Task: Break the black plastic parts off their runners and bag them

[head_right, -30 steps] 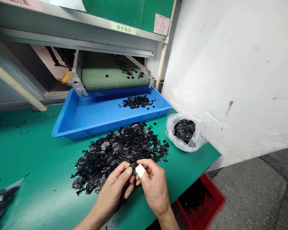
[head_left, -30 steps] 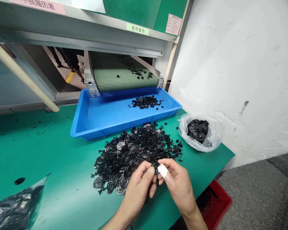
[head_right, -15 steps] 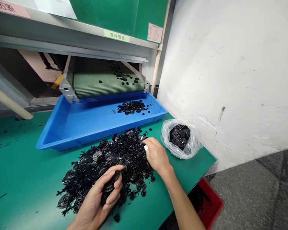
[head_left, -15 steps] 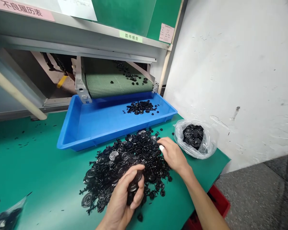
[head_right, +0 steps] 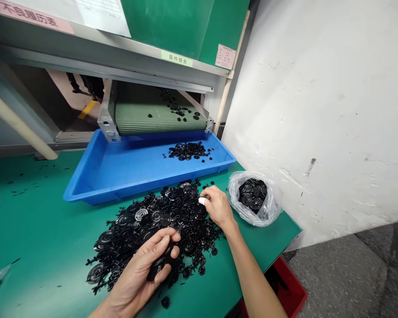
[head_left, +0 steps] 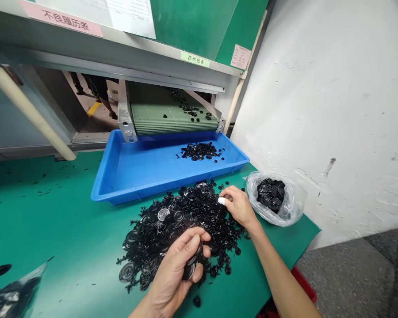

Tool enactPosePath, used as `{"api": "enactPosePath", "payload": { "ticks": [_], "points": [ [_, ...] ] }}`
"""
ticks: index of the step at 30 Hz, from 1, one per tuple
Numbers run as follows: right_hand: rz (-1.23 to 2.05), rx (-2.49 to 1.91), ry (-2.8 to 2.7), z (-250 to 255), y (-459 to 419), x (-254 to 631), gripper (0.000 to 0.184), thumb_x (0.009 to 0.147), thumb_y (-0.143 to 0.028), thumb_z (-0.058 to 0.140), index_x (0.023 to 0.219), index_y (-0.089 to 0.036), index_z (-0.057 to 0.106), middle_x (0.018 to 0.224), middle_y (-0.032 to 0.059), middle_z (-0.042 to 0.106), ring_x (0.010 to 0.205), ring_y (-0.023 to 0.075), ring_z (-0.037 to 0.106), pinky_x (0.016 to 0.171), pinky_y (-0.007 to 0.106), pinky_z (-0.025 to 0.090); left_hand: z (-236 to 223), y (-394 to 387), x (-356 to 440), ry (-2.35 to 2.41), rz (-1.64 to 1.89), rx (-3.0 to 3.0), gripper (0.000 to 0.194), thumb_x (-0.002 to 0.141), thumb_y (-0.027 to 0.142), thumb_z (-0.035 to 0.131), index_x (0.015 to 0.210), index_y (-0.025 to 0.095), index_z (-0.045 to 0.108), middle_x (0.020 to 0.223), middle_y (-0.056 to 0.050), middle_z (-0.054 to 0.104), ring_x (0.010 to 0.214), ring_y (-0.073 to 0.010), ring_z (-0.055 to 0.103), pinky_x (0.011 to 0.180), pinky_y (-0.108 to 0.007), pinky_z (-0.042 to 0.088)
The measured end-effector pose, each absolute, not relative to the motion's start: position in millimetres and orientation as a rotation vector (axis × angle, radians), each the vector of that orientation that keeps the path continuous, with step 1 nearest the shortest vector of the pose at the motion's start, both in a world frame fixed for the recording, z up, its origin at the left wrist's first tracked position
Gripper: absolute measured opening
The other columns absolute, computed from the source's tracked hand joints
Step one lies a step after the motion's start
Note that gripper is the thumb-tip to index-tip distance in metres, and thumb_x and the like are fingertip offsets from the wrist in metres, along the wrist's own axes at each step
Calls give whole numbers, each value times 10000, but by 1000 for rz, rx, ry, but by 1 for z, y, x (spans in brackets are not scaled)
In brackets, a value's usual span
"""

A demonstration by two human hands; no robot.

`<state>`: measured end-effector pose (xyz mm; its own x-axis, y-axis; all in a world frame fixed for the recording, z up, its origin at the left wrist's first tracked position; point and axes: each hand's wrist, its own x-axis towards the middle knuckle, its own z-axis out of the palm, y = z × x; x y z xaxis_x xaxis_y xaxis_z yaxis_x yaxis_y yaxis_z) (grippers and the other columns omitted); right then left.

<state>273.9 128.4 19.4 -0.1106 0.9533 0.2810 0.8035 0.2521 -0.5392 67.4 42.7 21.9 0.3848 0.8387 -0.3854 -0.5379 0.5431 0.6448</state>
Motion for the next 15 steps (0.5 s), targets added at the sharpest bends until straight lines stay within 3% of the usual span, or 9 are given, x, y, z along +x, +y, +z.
{"api": "enactPosePath", "payload": {
  "ticks": [8,12,15],
  "points": [
    [528,-1190,-1836,29,53,250,249,814,-52,484,848,-206,677,1041,62,660,959,187,627,846,318,492,21,36,74,777,829,574,318,835,477,628,872,163,596,724,22,509,474,-26,398,321,-113,150],
    [651,-1127,-1853,31,27,240,320,832,-47,443,957,-218,683,1086,60,661,1001,188,626,874,320,505,22,32,76,813,813,644,272,825,428,645,819,169,560,647,39,506,440,-24,339,341,-123,132],
    [781,-1196,-1726,32,18,242,340,881,-87,412,1101,-221,634,1051,59,666,913,172,650,825,306,534,23,30,75,864,783,741,246,843,423,609,862,182,561,564,59,493,410,-33,273,354,-141,128]
  ]
}}
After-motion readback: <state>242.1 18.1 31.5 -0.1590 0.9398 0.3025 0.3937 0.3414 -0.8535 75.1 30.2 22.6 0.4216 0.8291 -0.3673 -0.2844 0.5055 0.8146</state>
